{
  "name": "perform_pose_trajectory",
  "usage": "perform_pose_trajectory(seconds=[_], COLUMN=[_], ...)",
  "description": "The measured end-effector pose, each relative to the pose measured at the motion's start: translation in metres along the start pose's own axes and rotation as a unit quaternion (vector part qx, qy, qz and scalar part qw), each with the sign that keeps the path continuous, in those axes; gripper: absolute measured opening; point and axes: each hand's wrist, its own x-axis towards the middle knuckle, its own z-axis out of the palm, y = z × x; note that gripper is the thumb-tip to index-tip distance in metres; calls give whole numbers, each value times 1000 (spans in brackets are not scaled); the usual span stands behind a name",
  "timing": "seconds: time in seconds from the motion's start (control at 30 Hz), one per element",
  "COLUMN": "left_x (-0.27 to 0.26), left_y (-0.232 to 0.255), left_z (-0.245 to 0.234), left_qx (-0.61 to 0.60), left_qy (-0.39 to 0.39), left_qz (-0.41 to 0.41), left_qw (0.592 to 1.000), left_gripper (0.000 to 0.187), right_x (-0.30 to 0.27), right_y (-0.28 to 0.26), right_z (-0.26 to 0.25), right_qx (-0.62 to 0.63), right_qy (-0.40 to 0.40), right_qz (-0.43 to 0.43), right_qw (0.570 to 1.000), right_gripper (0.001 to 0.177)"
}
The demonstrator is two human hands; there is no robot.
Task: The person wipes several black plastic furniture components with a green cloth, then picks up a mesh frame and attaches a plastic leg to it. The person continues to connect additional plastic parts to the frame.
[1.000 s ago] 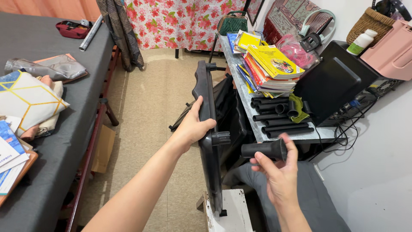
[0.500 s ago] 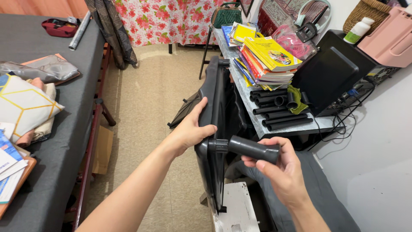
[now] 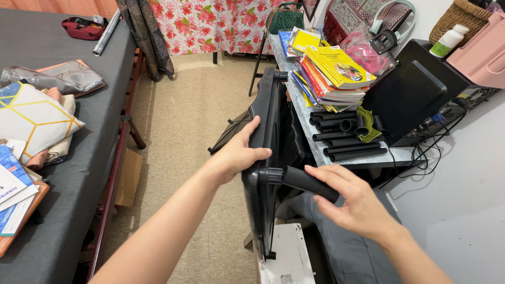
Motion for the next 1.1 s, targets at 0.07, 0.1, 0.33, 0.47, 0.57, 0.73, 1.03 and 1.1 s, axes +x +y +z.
perform_pose_trajectory(seconds=[0.07,0.1,0.33,0.47,0.57,0.73,1.03,1.1], left_x=[5,7,9,10,13,20,26,26], left_y=[-4,-6,-6,-3,-3,-5,-8,-11], left_z=[9,12,19,21,22,20,15,17], left_qx=[-18,-27,-10,19,71,139,164,186], left_qy=[12,18,42,63,90,122,133,146], left_qz=[50,75,79,94,119,135,126,161], left_qw=[999,997,996,993,986,973,969,958], left_gripper=[98,97,100,104,104,102,97,96], right_x=[6,9,22,26,32,42,56,61], right_y=[0,0,2,6,10,15,16,15], right_z=[-8,-12,-22,-15,-16,-25,-24,-27], right_qx=[-36,-58,-102,-127,-210,-292,-169,-90], right_qy=[-8,-7,-31,-6,9,4,-38,-104], right_qz=[-24,-42,-38,-51,-128,-235,-127,10], right_qw=[999,997,994,991,969,927,977,990], right_gripper=[60,60,57,55,57,62,57,58])
